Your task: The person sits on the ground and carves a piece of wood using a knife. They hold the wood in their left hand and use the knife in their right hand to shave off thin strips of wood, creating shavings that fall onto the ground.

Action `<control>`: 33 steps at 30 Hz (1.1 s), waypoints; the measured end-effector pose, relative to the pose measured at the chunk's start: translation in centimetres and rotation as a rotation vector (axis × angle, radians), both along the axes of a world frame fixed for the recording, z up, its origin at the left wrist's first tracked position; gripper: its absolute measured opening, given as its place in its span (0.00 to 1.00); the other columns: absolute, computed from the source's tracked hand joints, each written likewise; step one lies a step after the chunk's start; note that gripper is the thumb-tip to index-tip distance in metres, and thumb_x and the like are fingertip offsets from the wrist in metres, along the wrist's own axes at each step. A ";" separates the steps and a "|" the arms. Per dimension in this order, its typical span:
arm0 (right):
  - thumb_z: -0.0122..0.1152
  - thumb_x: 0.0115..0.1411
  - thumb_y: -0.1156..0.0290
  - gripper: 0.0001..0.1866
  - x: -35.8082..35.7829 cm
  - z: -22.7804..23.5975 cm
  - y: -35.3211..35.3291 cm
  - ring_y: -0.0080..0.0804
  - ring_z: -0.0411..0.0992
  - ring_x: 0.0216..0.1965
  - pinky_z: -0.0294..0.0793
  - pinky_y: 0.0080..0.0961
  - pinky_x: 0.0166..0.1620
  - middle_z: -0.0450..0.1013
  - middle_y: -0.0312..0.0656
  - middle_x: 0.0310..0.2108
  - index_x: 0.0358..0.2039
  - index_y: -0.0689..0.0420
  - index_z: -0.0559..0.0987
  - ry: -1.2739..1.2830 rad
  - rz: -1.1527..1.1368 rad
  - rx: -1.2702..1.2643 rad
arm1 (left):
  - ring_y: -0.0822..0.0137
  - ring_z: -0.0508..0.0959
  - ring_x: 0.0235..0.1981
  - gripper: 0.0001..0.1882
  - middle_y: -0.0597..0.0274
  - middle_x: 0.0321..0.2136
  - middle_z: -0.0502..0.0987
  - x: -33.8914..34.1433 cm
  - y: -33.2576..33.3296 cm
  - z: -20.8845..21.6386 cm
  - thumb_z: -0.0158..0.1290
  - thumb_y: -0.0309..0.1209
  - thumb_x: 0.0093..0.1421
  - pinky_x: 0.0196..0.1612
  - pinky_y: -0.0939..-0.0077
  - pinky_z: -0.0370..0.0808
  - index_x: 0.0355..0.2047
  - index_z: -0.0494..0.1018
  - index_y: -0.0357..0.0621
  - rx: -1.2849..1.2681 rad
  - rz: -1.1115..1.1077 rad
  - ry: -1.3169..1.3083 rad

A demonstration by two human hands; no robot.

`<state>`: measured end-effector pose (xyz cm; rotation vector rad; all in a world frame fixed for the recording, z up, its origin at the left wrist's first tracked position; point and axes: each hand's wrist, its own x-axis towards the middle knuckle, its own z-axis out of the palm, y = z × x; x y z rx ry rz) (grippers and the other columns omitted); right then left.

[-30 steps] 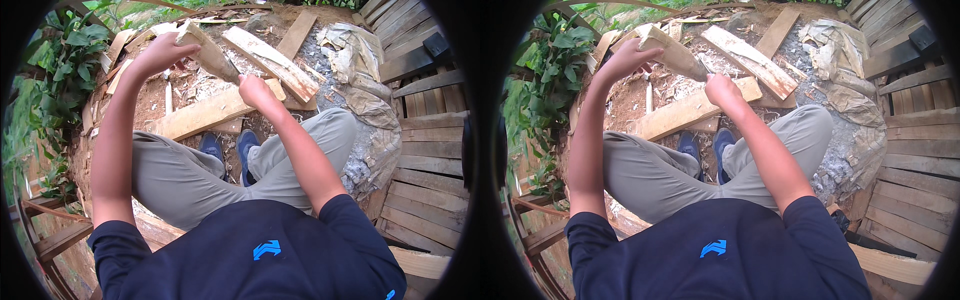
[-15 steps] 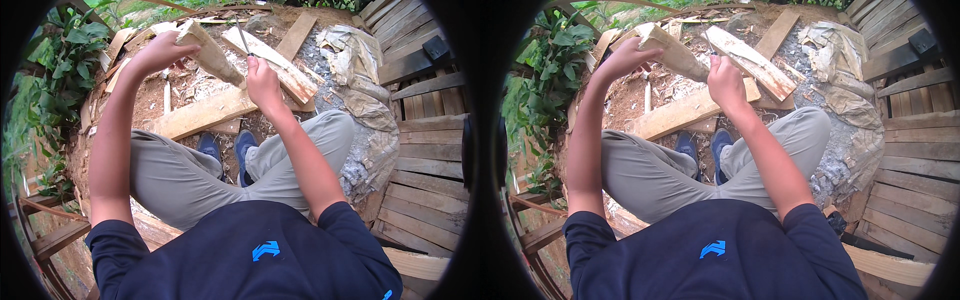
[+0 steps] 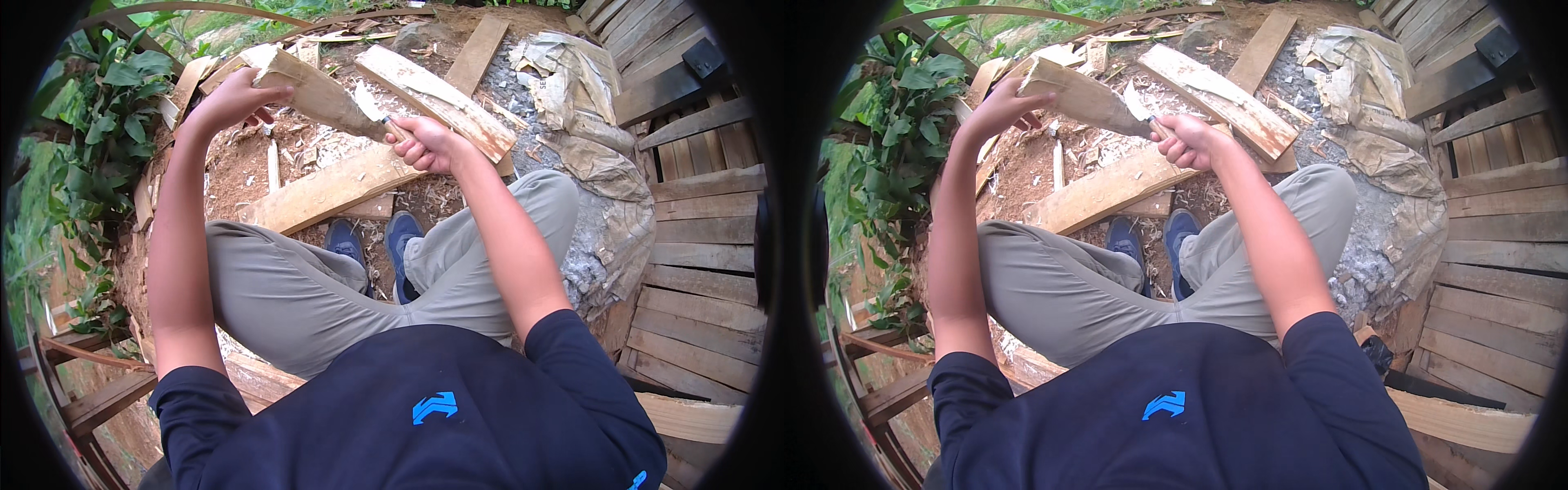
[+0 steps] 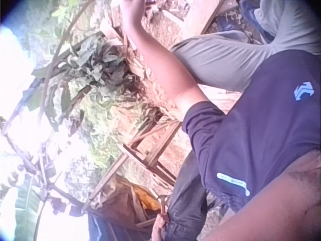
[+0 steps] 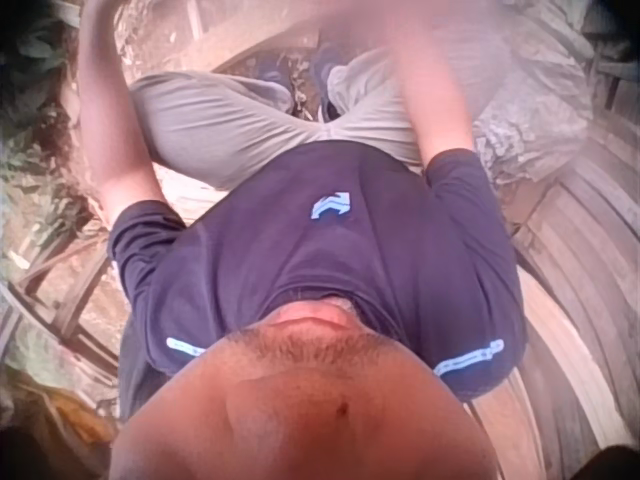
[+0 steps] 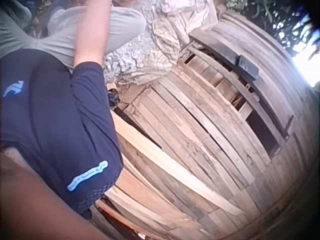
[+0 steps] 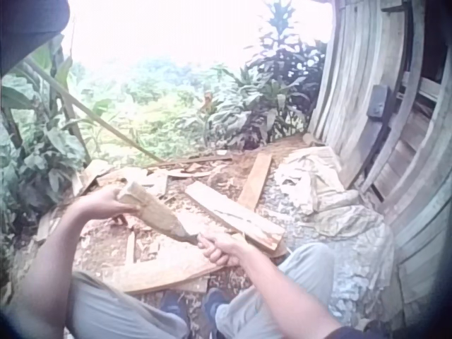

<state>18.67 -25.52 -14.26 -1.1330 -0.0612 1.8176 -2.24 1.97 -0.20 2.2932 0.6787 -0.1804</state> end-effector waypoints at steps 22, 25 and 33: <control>0.32 0.75 0.51 0.23 -4.0 2.7 2.0 0.22 0.54 0.13 0.58 0.27 0.15 0.62 0.34 0.18 0.37 0.56 0.69 -0.776 0.111 -0.148 | 0.66 0.86 0.31 0.32 0.50 0.42 0.83 0.5 -1.5 0.5 0.60 0.49 0.63 0.29 0.76 0.81 0.53 0.71 0.30 -0.001 0.053 -0.134; 0.32 0.75 0.51 0.22 -1.8 3.1 0.8 0.17 0.49 0.13 0.47 0.23 0.13 0.57 0.31 0.17 0.36 0.55 0.68 -0.245 -0.032 -0.120 | 0.67 0.86 0.32 0.34 0.51 0.43 0.83 0.6 -0.2 0.4 0.61 0.51 0.62 0.31 0.76 0.81 0.54 0.70 0.31 -0.049 0.013 -0.060; 0.40 0.74 0.53 0.27 -7.0 9.3 1.0 0.64 0.77 0.41 0.74 0.52 0.46 0.76 0.69 0.32 0.46 0.68 0.74 -1.589 -0.332 0.025 | 0.66 0.86 0.31 0.32 0.53 0.41 0.83 0.7 -2.5 1.2 0.60 0.51 0.63 0.33 0.74 0.81 0.51 0.72 0.31 0.003 -0.031 -0.083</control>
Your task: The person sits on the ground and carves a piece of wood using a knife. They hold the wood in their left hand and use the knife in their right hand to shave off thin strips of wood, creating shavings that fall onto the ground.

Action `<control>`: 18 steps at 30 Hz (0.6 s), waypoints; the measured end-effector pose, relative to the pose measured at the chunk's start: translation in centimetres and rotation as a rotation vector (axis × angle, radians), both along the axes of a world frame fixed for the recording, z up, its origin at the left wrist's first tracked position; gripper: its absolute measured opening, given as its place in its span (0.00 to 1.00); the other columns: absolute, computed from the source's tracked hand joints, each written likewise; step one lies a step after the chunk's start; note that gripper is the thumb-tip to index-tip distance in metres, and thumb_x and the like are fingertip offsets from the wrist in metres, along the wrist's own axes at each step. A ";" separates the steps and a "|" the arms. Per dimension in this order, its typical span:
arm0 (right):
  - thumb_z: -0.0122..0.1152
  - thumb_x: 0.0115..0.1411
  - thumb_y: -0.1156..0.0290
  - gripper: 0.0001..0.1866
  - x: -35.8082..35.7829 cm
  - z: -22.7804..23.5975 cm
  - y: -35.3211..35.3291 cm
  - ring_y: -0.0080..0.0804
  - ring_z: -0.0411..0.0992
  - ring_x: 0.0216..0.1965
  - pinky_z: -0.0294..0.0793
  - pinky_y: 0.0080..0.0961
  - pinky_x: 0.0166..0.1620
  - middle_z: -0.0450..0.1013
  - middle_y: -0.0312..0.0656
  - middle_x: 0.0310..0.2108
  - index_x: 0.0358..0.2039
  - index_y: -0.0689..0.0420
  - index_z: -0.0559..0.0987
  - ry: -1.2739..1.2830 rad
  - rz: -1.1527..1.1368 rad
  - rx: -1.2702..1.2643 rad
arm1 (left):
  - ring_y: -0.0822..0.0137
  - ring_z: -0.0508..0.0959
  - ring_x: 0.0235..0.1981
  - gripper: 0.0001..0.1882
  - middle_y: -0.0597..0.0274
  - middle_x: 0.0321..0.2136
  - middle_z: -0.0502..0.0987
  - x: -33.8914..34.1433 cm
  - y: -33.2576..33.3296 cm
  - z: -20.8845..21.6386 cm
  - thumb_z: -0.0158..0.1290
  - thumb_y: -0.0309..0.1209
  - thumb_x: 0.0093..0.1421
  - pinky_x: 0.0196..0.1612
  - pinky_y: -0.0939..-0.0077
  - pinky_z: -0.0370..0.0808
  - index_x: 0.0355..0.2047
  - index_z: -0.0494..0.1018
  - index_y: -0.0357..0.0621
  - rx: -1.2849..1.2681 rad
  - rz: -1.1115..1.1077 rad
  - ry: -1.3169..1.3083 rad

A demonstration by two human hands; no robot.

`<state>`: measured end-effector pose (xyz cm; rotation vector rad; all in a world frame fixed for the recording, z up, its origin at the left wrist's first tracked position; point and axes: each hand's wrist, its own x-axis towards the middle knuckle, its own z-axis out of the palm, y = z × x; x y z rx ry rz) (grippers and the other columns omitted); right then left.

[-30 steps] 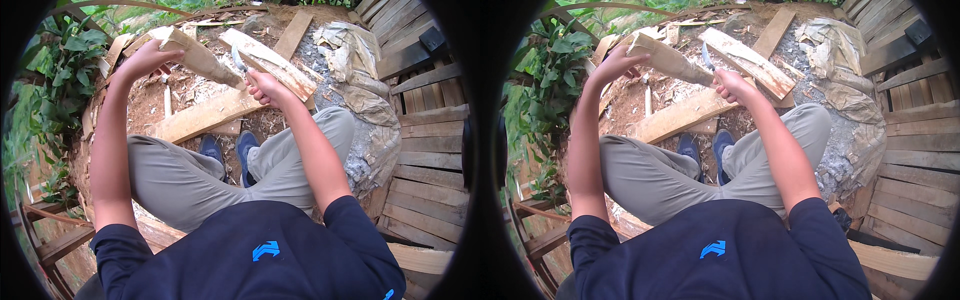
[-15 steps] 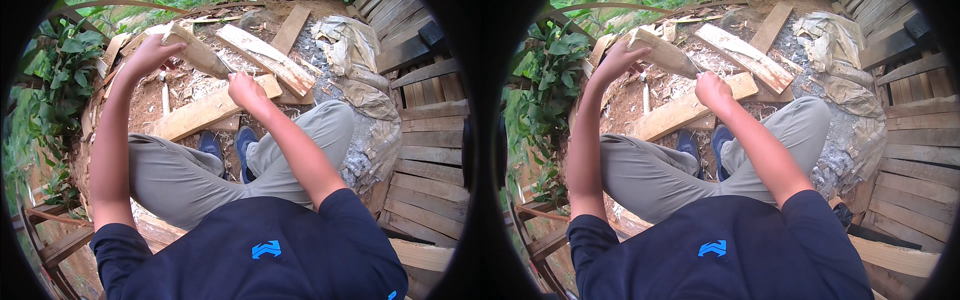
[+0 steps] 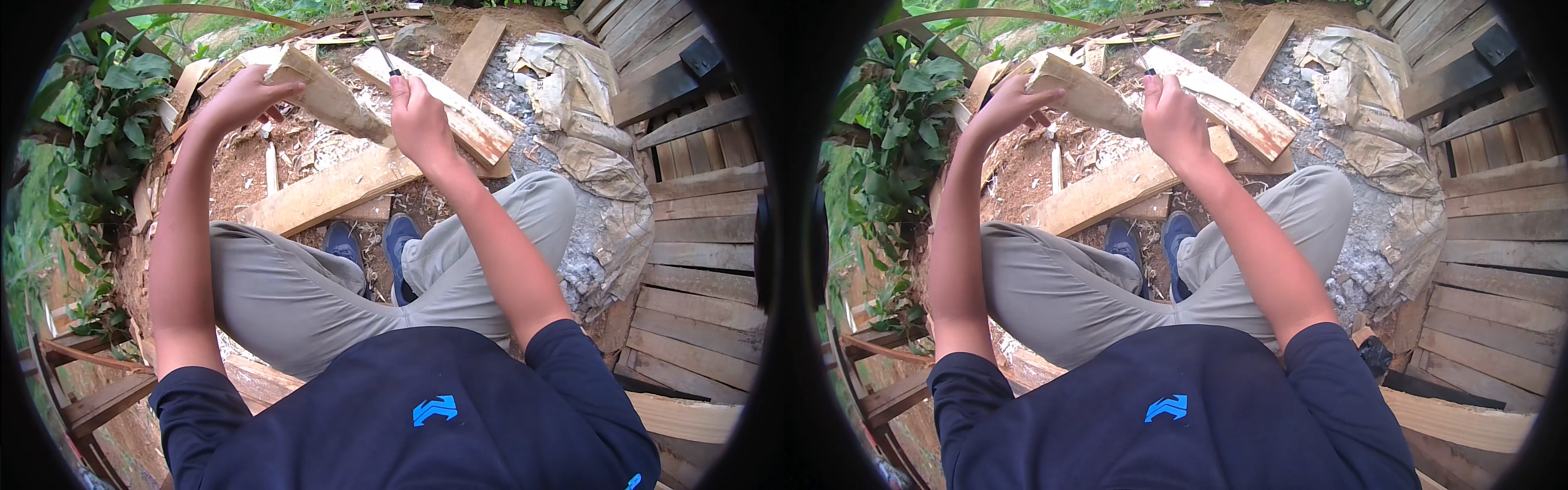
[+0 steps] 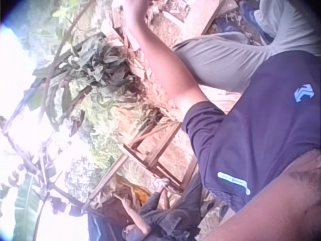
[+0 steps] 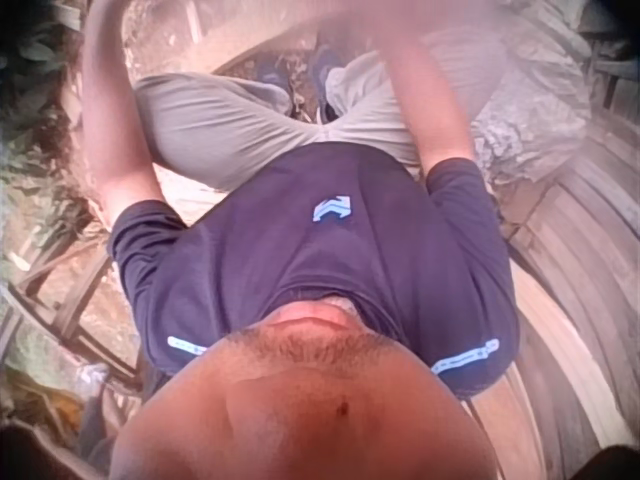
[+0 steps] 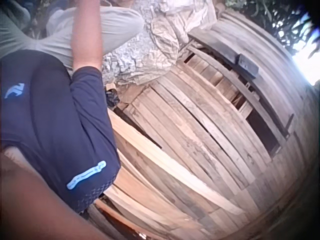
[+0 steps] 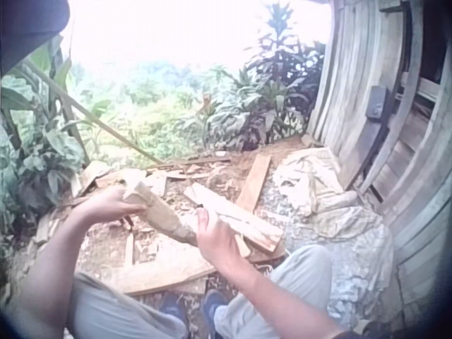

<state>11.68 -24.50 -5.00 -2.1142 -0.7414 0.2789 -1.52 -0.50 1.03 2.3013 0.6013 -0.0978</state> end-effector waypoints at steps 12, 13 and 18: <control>0.37 0.75 0.51 0.25 3.5 -11.3 0.7 0.41 0.76 0.28 0.74 0.36 0.30 0.76 0.51 0.31 0.47 0.61 0.73 0.524 0.206 -0.290 | 0.67 0.86 0.31 0.34 0.50 0.38 0.83 0.7 0.6 -0.9 0.60 0.52 0.62 0.32 0.73 0.81 0.49 0.72 0.27 0.015 0.018 -0.024; 0.37 0.75 0.50 0.24 5.2 -10.9 0.1 0.30 0.71 0.21 0.68 0.28 0.22 0.73 0.43 0.27 0.46 0.59 0.71 0.973 0.225 -0.185 | 0.67 0.86 0.31 0.34 0.51 0.39 0.84 0.4 0.7 -0.8 0.60 0.52 0.62 0.32 0.73 0.81 0.50 0.72 0.28 0.009 0.022 -0.003; 0.37 0.75 0.47 0.22 4.6 -6.4 -1.0 0.07 0.50 0.14 0.44 0.10 0.13 0.59 0.25 0.22 0.42 0.54 0.67 1.238 0.101 -0.002 | 0.67 0.86 0.32 0.31 0.54 0.39 0.84 0.1 -0.2 0.1 0.60 0.51 0.63 0.31 0.74 0.80 0.49 0.73 0.31 0.004 0.026 0.001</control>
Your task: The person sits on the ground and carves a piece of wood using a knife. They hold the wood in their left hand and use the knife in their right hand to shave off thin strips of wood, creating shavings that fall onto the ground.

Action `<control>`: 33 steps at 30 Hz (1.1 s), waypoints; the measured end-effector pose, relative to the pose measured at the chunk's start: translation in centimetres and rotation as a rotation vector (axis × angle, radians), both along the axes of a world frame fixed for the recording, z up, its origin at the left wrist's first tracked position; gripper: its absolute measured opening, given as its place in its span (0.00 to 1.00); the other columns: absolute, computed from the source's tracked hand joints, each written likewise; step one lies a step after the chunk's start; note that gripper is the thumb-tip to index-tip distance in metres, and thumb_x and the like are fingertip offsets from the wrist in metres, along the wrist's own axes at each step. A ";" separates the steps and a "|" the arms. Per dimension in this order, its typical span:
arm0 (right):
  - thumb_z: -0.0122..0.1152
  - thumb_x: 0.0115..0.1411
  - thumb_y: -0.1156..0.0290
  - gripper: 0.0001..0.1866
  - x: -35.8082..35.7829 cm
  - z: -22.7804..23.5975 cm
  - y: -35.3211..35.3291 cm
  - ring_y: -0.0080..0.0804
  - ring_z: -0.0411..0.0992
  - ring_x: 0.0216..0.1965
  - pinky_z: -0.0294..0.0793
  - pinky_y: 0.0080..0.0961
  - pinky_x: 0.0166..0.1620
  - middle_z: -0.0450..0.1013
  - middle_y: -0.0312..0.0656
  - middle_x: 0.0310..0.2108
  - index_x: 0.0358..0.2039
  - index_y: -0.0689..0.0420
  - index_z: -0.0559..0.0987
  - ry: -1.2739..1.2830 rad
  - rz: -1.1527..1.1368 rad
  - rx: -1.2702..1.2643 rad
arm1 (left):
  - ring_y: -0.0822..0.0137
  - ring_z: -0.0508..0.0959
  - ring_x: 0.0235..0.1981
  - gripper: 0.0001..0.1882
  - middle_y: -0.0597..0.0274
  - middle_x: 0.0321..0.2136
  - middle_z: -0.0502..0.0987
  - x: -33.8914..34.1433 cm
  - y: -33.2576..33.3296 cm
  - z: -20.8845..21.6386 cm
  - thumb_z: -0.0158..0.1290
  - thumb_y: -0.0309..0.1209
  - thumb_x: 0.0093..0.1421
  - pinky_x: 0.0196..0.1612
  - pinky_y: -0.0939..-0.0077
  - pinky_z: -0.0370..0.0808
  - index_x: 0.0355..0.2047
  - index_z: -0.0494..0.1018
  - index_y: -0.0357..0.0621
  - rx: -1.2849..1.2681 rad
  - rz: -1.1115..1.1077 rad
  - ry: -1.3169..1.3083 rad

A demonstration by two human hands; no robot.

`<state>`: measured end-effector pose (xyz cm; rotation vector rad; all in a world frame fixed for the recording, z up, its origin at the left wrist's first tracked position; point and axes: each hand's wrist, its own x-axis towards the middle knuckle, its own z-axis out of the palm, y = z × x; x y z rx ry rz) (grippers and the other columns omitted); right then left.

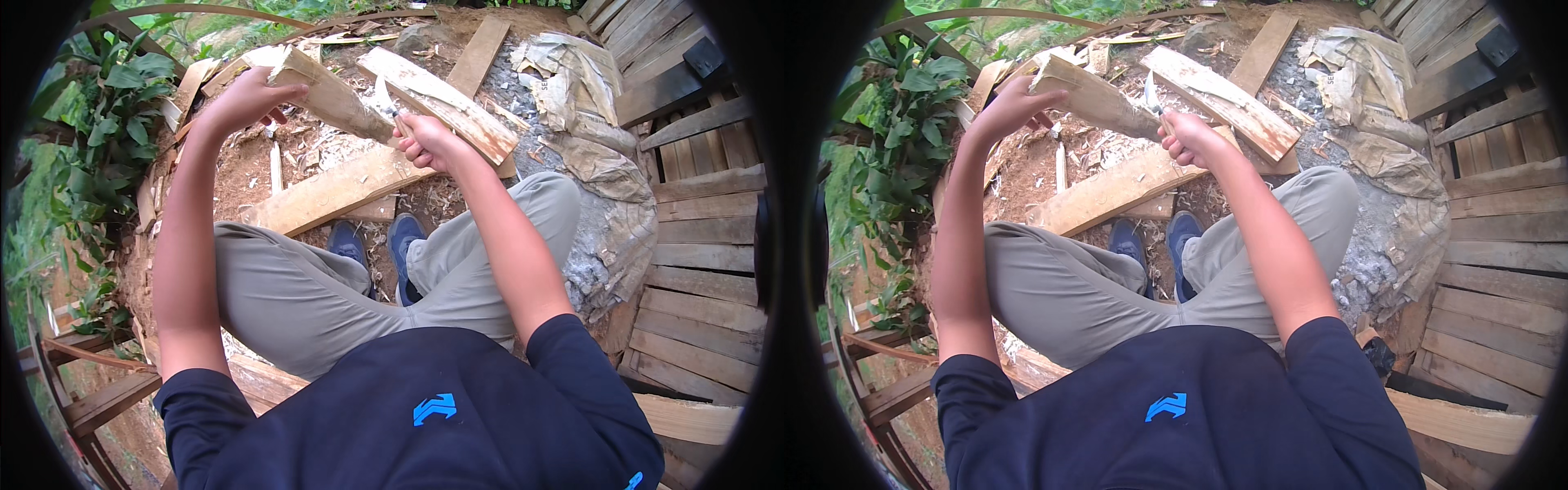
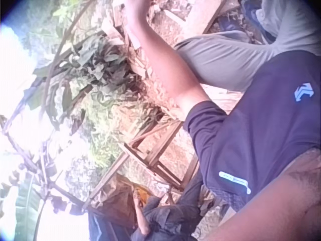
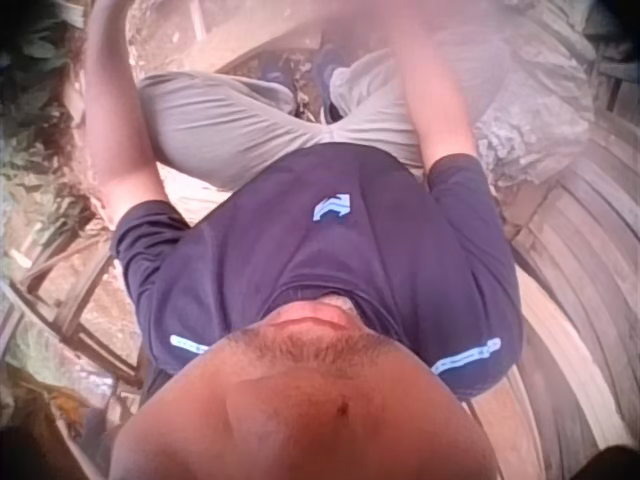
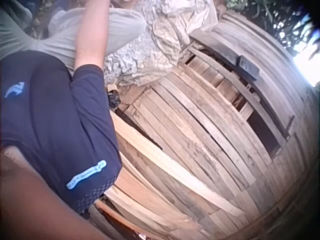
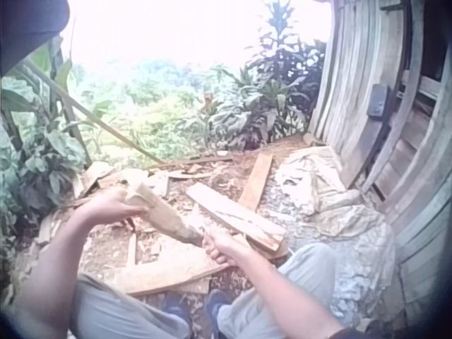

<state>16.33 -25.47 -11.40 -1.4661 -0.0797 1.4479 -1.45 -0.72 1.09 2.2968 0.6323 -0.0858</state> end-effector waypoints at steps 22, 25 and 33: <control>0.40 0.74 0.52 0.30 -3.3 -5.0 -0.9 0.62 0.77 0.44 0.74 0.50 0.48 0.78 0.65 0.36 0.35 0.67 0.79 -0.845 0.120 -0.257 | 0.66 0.86 0.35 0.32 0.54 0.44 0.83 0.7 -0.5 0.0 0.59 0.52 0.63 0.35 0.74 0.81 0.54 0.72 0.36 0.007 -0.010 0.020; 0.41 0.74 0.50 0.29 -3.4 -1.8 -1.2 0.67 0.76 0.35 0.72 0.55 0.41 0.78 0.61 0.28 0.31 0.65 0.76 -0.682 0.033 -0.175 | 0.65 0.86 0.36 0.34 0.52 0.44 0.82 0.1 0.0 -0.4 0.59 0.52 0.63 0.36 0.73 0.81 0.55 0.70 0.32 -0.002 -0.018 0.013; 0.38 0.76 0.56 0.22 -6.4 0.5 -0.7 0.61 0.80 0.36 0.79 0.50 0.39 0.78 0.61 0.27 0.45 0.66 0.69 -1.210 -0.026 -0.140 | 0.65 0.86 0.34 0.35 0.50 0.43 0.83 0.7 -1.2 0.1 0.59 0.52 0.63 0.34 0.74 0.81 0.54 0.71 0.29 0.019 -0.056 0.012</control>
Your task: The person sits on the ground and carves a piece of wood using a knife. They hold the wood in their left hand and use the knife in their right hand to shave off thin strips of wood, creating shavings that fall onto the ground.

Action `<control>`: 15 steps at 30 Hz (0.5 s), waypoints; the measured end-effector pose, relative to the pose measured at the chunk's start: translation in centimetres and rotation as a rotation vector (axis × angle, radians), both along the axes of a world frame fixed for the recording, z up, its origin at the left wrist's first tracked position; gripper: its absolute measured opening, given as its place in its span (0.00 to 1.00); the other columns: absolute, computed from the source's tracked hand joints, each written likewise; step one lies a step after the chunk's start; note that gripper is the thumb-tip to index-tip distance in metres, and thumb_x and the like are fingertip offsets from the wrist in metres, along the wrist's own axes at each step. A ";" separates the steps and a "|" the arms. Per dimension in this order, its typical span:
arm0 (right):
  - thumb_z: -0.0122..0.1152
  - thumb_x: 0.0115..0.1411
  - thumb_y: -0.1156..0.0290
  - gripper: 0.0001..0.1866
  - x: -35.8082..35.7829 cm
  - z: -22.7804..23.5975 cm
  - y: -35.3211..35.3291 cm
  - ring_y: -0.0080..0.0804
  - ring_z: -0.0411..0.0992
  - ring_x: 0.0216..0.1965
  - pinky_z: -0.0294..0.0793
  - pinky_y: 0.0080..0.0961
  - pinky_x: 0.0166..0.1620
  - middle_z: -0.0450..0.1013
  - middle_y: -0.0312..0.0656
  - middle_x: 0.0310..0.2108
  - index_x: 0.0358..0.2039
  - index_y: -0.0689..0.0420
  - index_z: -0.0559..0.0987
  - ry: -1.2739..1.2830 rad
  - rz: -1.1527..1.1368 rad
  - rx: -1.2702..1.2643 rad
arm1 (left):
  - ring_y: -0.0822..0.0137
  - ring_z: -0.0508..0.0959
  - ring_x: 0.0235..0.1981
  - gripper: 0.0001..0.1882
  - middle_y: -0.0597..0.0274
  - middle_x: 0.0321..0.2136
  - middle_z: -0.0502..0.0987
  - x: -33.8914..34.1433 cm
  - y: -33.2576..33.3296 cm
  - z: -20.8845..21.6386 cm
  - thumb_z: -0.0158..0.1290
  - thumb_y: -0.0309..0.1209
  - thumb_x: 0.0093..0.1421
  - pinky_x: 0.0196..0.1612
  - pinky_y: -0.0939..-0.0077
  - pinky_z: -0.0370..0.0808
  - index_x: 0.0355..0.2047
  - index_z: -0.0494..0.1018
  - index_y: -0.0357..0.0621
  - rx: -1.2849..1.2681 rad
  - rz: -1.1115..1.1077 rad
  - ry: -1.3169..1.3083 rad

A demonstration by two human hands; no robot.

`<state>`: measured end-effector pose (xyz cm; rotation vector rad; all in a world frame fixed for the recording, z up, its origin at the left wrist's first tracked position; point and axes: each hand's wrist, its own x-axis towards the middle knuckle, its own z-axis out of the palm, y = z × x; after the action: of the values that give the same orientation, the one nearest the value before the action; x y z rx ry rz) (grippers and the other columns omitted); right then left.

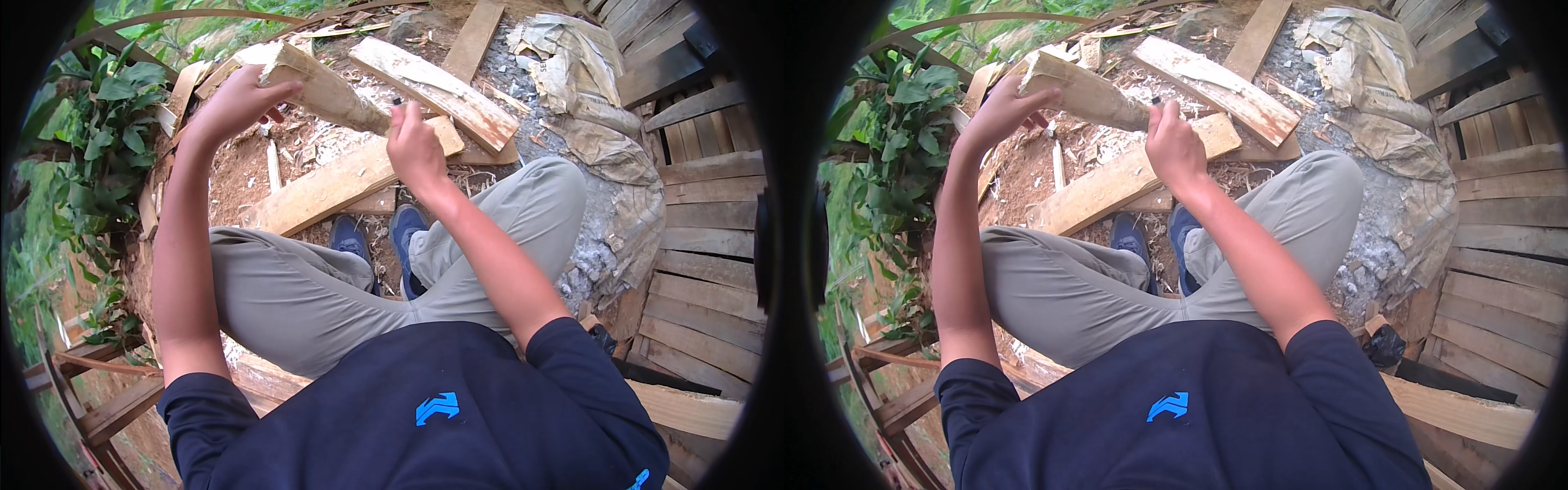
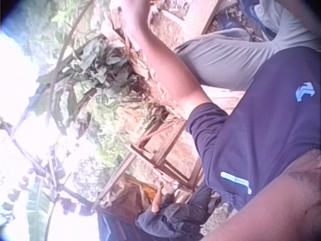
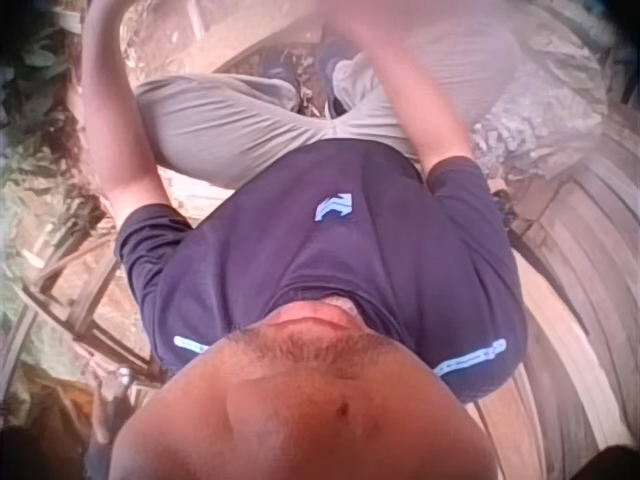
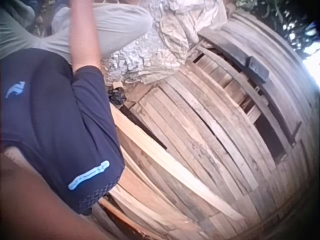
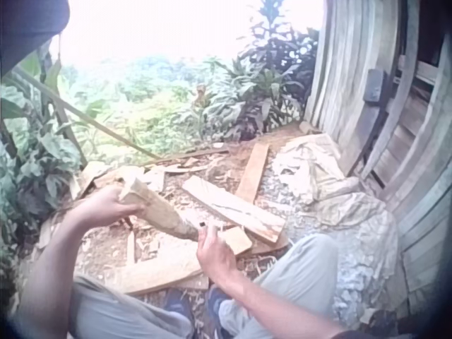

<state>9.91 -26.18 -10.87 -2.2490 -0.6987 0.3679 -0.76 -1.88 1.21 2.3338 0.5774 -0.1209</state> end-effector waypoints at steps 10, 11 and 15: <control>0.45 0.72 0.55 0.25 2.5 -2.4 1.0 0.54 0.77 0.53 0.74 0.46 0.55 0.78 0.58 0.48 0.50 0.65 0.80 0.165 0.073 -0.455 | 0.63 0.87 0.32 0.34 0.48 0.38 0.83 0.0 1.6 -0.9 0.59 0.53 0.64 0.31 0.75 0.82 0.45 0.74 0.25 -0.107 0.097 -0.042; 0.45 0.73 0.55 0.25 3.2 -2.2 1.0 0.56 0.76 0.52 0.74 0.47 0.55 0.78 0.60 0.47 0.49 0.65 0.79 0.130 0.051 -0.357 | 0.63 0.86 0.32 0.34 0.49 0.38 0.83 -0.1 1.5 -1.0 0.59 0.52 0.63 0.32 0.75 0.82 0.45 0.73 0.25 -0.110 0.099 -0.051; 0.42 0.73 0.54 0.25 3.7 2.0 1.7 0.62 0.76 0.49 0.74 0.50 0.52 0.78 0.64 0.41 0.47 0.66 0.76 0.067 -0.029 0.001 | 0.65 0.86 0.32 0.33 0.51 0.37 0.83 -0.4 1.6 -0.8 0.60 0.52 0.63 0.32 0.75 0.82 0.45 0.73 0.26 -0.064 0.112 -0.043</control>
<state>13.66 -24.52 -8.89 -2.2321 -0.6310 0.4269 -1.15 -0.27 0.40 2.2312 0.6715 -0.0364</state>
